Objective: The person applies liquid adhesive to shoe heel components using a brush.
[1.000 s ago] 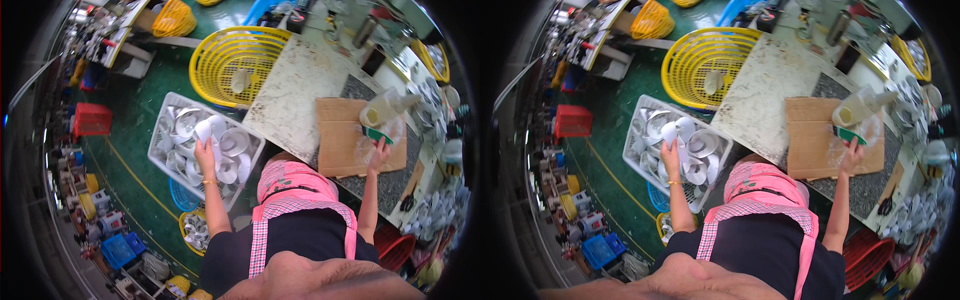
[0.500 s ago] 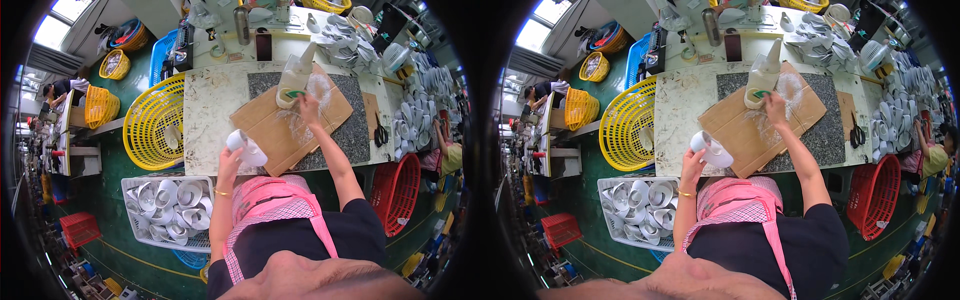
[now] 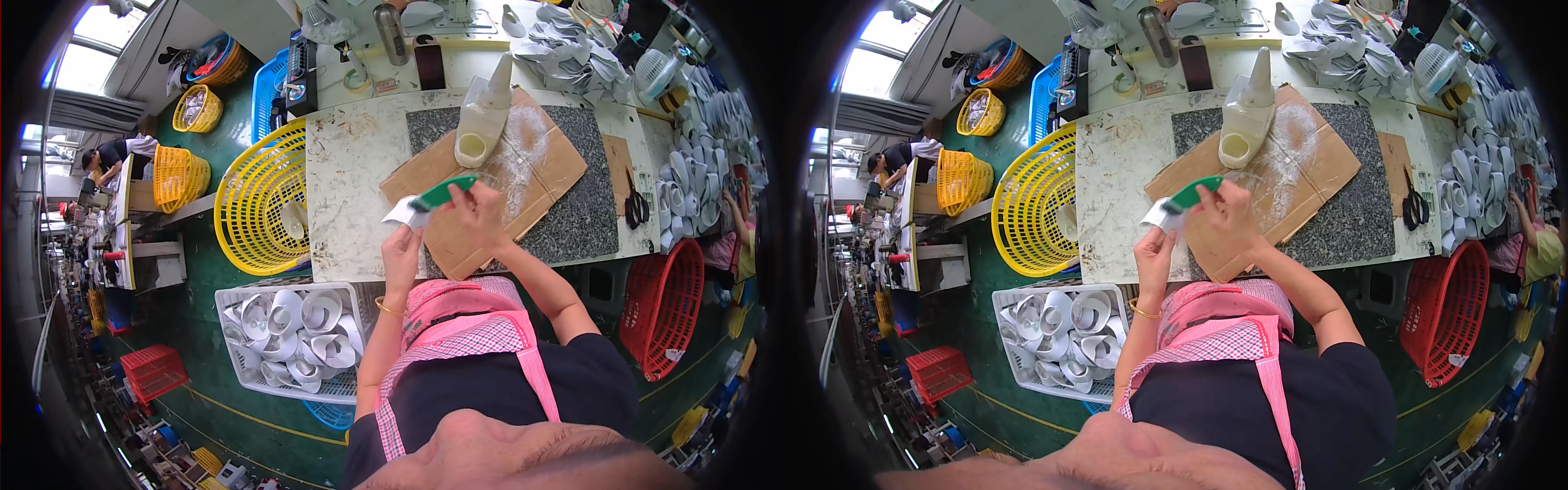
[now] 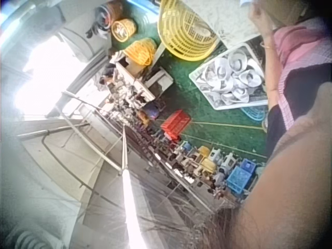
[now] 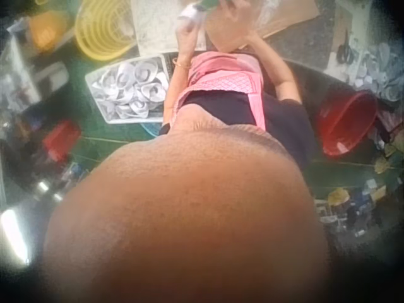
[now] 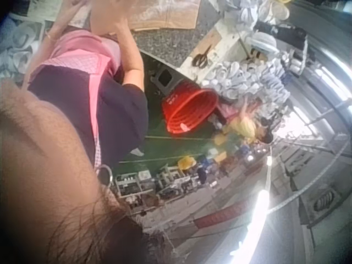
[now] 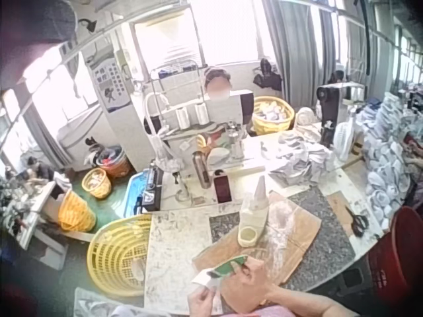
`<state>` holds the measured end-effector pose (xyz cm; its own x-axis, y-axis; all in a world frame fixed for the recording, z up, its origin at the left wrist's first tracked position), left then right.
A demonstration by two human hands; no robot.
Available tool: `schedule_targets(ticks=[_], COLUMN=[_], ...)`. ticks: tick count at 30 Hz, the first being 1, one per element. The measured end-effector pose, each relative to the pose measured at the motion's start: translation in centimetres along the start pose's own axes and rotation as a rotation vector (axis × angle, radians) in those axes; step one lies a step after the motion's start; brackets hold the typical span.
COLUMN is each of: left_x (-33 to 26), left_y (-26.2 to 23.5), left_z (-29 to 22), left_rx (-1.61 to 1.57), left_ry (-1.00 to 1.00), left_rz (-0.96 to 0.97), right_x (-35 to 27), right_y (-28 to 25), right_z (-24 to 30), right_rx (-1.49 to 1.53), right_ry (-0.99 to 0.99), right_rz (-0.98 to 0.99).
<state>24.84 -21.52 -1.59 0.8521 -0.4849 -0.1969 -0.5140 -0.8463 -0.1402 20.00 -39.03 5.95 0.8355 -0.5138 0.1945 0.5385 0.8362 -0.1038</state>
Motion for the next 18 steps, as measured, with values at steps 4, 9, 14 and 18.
schedule_targets(ticks=[4,9,14,18], left_x=[-0.6,-0.8,-1.1,-0.9], left_y=[0.0,-0.8,-1.1,-1.9], left_z=[-2.3,-0.4,-1.1,-1.0], left_rx=[0.053,0.085,-0.381,-0.659], left_ry=[0.082,0.049,-0.136,-0.202], left_rz=[-0.027,-0.013,-0.04,0.051], right_x=[-0.2,1.0,-1.5,-3.8], right_y=[-0.3,-0.2,1.1,0.3], right_z=[0.4,0.1,4.2,2.1], right_rx=[0.061,-0.069,-0.066,-0.075], right_ry=[-0.049,0.045,-0.523,-0.509], right_rz=[-0.044,0.003,0.196,0.394])
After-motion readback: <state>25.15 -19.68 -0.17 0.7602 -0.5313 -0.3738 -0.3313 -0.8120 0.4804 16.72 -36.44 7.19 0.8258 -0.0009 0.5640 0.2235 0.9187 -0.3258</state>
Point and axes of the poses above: each hand's wrist, its own x-axis towards the middle knuckle, its own y-axis out of the palm, z = x × y, the point moved 9 cm from there along x, towards the middle knuckle, and after that the axes turned 4 degrees about x, right-handed, at the moved point
